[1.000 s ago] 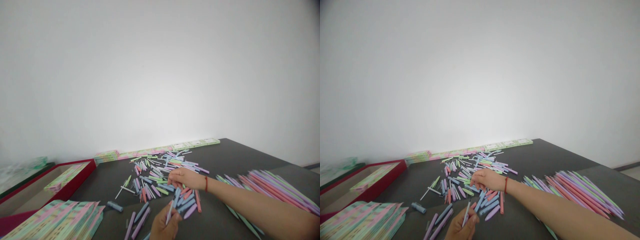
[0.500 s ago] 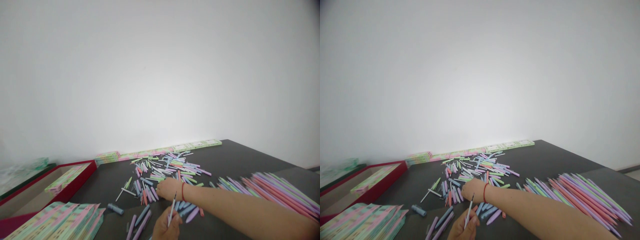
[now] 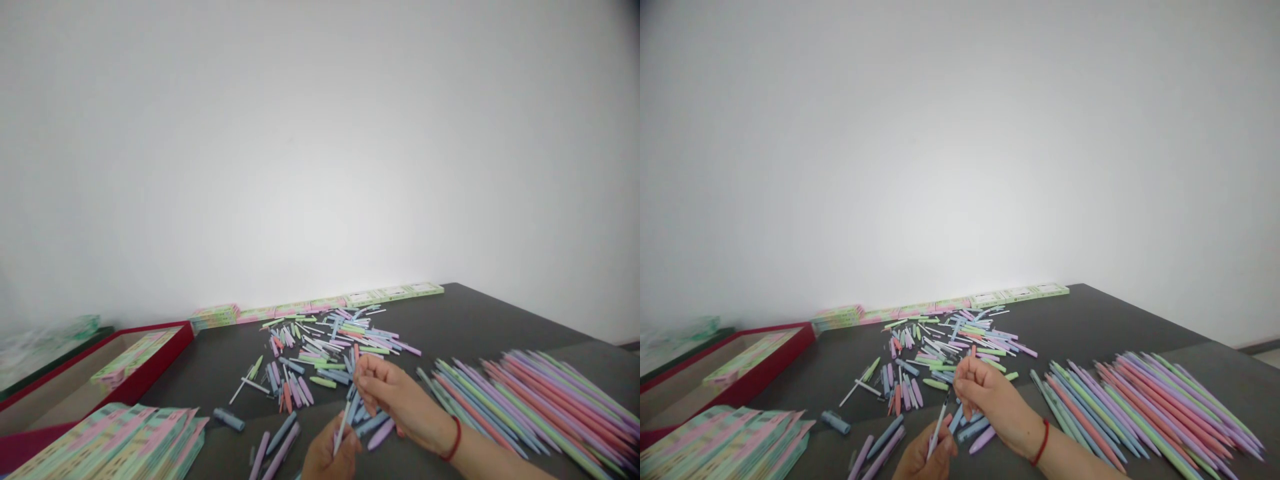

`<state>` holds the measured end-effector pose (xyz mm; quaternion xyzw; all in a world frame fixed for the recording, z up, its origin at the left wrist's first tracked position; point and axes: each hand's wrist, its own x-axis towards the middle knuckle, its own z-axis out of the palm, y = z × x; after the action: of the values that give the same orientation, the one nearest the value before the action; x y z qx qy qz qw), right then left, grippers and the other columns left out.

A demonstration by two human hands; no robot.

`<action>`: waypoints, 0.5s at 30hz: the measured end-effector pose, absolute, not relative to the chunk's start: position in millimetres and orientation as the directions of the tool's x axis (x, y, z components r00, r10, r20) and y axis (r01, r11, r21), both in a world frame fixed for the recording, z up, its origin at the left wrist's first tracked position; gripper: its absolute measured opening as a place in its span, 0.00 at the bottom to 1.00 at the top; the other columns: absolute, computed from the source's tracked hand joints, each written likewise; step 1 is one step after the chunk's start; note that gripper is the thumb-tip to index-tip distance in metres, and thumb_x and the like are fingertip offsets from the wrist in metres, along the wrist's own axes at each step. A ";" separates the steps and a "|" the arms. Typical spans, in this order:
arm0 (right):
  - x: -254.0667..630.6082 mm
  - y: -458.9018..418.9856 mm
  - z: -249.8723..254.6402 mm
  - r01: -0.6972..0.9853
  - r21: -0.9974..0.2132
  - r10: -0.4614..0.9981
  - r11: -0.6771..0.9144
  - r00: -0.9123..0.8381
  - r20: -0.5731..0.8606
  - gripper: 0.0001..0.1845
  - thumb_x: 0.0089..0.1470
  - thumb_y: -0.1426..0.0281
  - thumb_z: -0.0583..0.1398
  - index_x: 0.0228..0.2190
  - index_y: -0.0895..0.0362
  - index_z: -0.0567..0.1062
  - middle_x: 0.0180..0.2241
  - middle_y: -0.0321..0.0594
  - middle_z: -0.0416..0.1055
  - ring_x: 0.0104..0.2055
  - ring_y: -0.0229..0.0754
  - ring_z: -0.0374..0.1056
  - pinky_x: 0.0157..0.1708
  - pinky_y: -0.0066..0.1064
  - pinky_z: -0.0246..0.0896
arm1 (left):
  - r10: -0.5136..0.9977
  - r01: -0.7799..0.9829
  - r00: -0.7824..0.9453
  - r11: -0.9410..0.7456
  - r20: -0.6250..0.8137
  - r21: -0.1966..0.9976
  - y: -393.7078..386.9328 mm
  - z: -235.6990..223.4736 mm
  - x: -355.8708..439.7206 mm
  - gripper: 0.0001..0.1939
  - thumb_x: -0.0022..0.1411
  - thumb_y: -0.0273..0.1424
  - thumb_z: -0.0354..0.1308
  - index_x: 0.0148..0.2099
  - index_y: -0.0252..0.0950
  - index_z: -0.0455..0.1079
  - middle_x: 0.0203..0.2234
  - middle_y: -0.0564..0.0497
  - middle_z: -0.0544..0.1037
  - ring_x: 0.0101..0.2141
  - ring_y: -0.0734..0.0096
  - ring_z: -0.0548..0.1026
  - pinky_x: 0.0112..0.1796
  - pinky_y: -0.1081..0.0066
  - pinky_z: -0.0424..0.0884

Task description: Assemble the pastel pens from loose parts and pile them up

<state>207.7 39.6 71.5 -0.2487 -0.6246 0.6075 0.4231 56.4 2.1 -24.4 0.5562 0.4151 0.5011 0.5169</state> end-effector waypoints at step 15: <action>193.6 26.8 46.2 -0.022 -0.972 0.795 0.233 -0.571 0.203 0.04 0.51 0.70 0.56 0.28 0.56 0.64 0.19 0.27 0.62 0.18 0.30 0.57 0.19 0.21 0.53 | 0.959 0.031 0.202 -0.208 0.198 0.978 -4.7 -8.2 57.1 0.20 0.53 0.49 0.56 0.27 0.37 0.64 0.22 0.54 0.65 0.27 0.70 0.62 0.29 0.72 0.60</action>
<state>193.6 26.8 46.2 -0.2791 -0.6929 0.5528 0.3694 57.1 -4.7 -8.2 0.6087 0.4066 0.4834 0.4802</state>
